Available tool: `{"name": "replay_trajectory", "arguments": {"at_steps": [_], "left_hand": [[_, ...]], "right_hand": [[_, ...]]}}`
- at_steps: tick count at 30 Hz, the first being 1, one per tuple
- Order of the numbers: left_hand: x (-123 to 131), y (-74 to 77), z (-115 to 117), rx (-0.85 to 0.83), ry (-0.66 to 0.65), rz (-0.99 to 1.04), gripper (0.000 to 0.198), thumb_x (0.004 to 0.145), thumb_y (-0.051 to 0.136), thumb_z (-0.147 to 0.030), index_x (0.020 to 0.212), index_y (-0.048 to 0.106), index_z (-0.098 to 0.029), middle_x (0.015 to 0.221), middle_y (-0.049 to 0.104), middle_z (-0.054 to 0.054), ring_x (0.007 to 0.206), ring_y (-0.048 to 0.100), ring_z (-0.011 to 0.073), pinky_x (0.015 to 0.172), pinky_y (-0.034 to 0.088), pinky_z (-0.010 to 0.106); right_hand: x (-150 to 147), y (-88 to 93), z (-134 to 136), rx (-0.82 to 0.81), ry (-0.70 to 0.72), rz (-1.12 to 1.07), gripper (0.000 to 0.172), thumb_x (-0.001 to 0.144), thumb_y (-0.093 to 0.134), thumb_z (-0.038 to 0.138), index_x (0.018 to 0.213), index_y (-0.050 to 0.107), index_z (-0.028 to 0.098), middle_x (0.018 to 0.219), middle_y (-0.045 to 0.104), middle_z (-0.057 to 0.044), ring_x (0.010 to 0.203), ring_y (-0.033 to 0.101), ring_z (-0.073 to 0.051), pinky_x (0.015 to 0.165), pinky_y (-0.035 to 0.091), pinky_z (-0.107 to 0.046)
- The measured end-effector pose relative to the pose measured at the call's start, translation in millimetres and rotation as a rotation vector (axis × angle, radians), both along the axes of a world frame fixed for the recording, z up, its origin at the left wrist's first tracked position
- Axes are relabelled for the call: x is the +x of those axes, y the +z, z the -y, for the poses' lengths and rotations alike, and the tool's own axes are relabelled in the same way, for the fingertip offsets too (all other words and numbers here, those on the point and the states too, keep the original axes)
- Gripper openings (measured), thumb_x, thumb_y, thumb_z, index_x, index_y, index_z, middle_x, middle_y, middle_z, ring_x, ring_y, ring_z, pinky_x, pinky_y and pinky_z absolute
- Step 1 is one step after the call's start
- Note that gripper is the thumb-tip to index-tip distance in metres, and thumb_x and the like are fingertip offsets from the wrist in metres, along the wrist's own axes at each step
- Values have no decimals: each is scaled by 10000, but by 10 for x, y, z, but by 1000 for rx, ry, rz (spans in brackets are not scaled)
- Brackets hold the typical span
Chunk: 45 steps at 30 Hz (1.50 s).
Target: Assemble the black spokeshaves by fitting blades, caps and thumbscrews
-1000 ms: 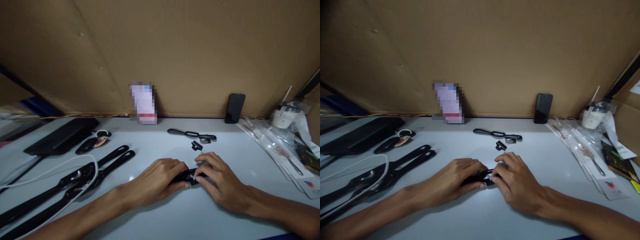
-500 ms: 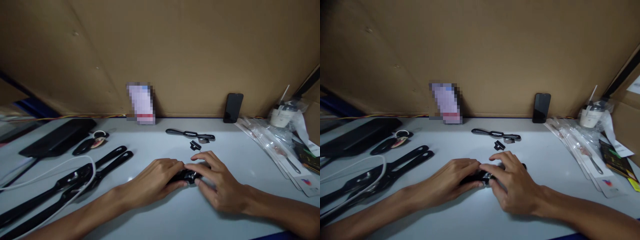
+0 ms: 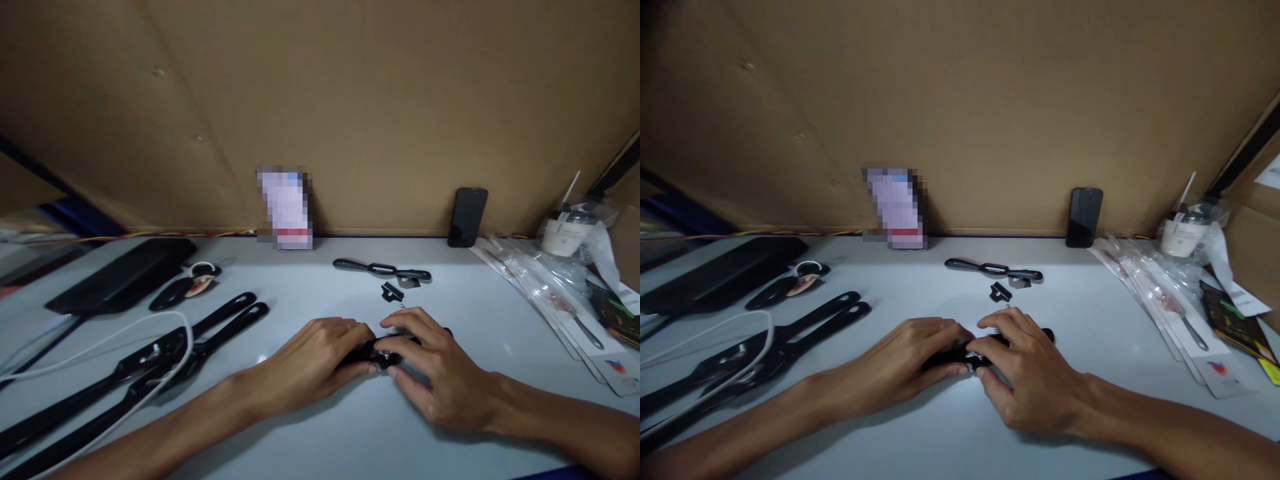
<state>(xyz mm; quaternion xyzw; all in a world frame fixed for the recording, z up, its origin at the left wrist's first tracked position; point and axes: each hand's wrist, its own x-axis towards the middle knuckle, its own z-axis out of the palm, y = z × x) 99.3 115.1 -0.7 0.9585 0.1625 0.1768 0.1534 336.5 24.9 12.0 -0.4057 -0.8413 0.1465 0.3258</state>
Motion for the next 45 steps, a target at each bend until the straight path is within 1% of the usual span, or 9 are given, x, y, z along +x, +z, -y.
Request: {"name": "replay_trajectory", "arguments": {"at_steps": [6, 11, 20, 25, 28, 32, 36, 40, 45], "left_hand": [[-10, -2, -3, 1, 6, -12, 385, 1151, 433, -509, 1069, 625, -186, 847, 713, 32, 701, 688, 215, 616, 485, 321], [1, 20, -2, 22, 4, -5, 411, 1157, 399, -519, 1062, 622, -187, 834, 710, 32, 685, 676, 217, 605, 470, 322], [26, 43, 13, 39, -1, 10, 450, 1163, 352, -536, 1053, 615, -188, 825, 715, 34, 664, 670, 214, 593, 456, 322], [16, 41, 15, 26, 2, 19, 431, 1161, 372, -533, 1056, 615, -192, 820, 714, 26, 655, 665, 202, 594, 453, 314], [9, 28, 10, 14, -3, 18, 388, 1159, 412, -507, 1048, 621, -199, 856, 731, 27, 690, 685, 197, 620, 472, 310], [1, 21, 4, 18, 3, 3, 395, 1150, 430, -521, 1054, 634, -196, 847, 726, 35, 692, 683, 209, 615, 471, 316], [0, 28, 5, 21, 5, -1, 383, 1150, 441, -506, 1056, 643, -195, 823, 715, 30, 668, 663, 203, 605, 464, 315], [1, 24, 3, 20, 7, 7, 357, 1151, 448, -492, 1069, 630, -196, 839, 720, 31, 678, 667, 204, 614, 462, 314], [6, 14, 1, 16, 6, 14, 371, 1152, 441, -500, 1008, 605, -201, 820, 713, 28, 660, 661, 200, 605, 448, 311]], "right_hand": [[6, -1, -1, 26, 39, -15, 151, 959, 632, 125, 1074, 717, 174, 1276, 658, -145, 1192, 616, -282, 1033, 556, -488], [10, -38, -30, 87, -43, -68, 140, 961, 588, 76, 953, 671, 189, 1201, 669, -131, 1154, 627, -273, 955, 573, -470], [-21, -78, -81, 54, -144, -76, 118, 1008, 576, 89, 966, 656, 165, 1098, 692, -129, 1145, 637, -291, 949, 571, -507], [13, -70, -64, 51, -35, -15, 265, 1021, 527, 88, 1148, 743, 173, 1234, 683, -146, 1149, 618, -277, 985, 573, -520], [34, -58, -51, 62, 40, 12, 375, 963, 531, 53, 1235, 750, 191, 1278, 674, -151, 1213, 598, -287, 1039, 558, -553], [42, -30, -34, 118, 57, -31, 312, 904, 599, 80, 1131, 785, 186, 1252, 686, -152, 1212, 619, -293, 1044, 570, -557], [60, -10, -29, 182, -20, -61, 222, 936, 619, 103, 1021, 801, 197, 1239, 710, -149, 1181, 638, -299, 976, 610, -556], [77, -25, -11, 171, -54, 69, 261, 982, 646, 156, 1200, 787, 151, 1327, 705, -188, 1287, 591, -349, 1038, 570, -602], [60, -31, 22, 16, -6, 134, 506, 986, 724, 310, 1454, 639, 139, 1463, 648, -195, 1411, 522, -367, 1131, 506, -624]]}}
